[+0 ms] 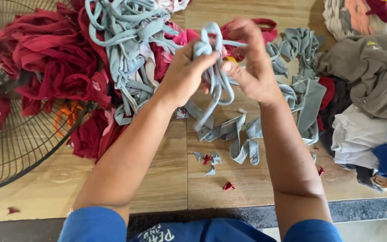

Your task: Cut long gray fabric strips into smaller segments using scissors on a workbench surrounded by textile remnants.

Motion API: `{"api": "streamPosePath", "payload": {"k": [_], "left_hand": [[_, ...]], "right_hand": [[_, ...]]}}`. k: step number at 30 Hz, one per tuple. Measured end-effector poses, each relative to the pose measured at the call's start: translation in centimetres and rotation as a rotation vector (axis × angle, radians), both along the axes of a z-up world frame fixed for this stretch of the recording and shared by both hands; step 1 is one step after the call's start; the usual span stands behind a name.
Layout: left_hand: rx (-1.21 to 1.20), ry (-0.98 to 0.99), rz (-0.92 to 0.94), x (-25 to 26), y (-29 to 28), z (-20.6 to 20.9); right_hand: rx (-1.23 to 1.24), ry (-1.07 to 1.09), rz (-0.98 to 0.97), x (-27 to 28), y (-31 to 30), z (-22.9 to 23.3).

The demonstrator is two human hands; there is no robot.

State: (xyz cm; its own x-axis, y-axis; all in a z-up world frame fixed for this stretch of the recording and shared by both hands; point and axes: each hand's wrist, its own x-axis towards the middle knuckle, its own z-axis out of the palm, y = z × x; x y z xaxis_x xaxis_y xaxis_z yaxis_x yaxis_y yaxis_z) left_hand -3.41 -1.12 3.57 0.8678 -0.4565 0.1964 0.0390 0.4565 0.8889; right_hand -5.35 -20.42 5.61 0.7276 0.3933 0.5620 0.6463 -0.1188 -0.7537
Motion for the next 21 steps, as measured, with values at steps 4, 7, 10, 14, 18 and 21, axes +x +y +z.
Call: {"api": "streamPosePath", "payload": {"k": [4,7,10,14,18,21], "left_hand": [[-0.167,-0.290,0.093,3.6,1.0,-0.7],[-0.358,-0.171,0.244,5.0,3.4,-0.6],[-0.537,0.030,0.433,5.8,6.0,-0.9],[-0.452,0.051,0.504,6.0,5.8,-2.1],[-0.059,-0.002,0.413,5.4,1.0,-4.4],[0.214,-0.459,0.135,4.0,-2.9,-6.6]], "right_hand": [[-0.102,0.458,0.171,0.3,0.4,-3.4],[-0.389,0.638,-0.094,0.8,-1.6,-4.5],[-0.304,0.667,-0.344,1.8,-6.9,-5.2],[0.173,0.606,-0.502,2.8,-11.3,-6.2],[0.384,0.340,-0.786,3.3,-8.2,-4.8],[0.417,0.239,-0.199,2.8,-2.1,-3.0]]}}
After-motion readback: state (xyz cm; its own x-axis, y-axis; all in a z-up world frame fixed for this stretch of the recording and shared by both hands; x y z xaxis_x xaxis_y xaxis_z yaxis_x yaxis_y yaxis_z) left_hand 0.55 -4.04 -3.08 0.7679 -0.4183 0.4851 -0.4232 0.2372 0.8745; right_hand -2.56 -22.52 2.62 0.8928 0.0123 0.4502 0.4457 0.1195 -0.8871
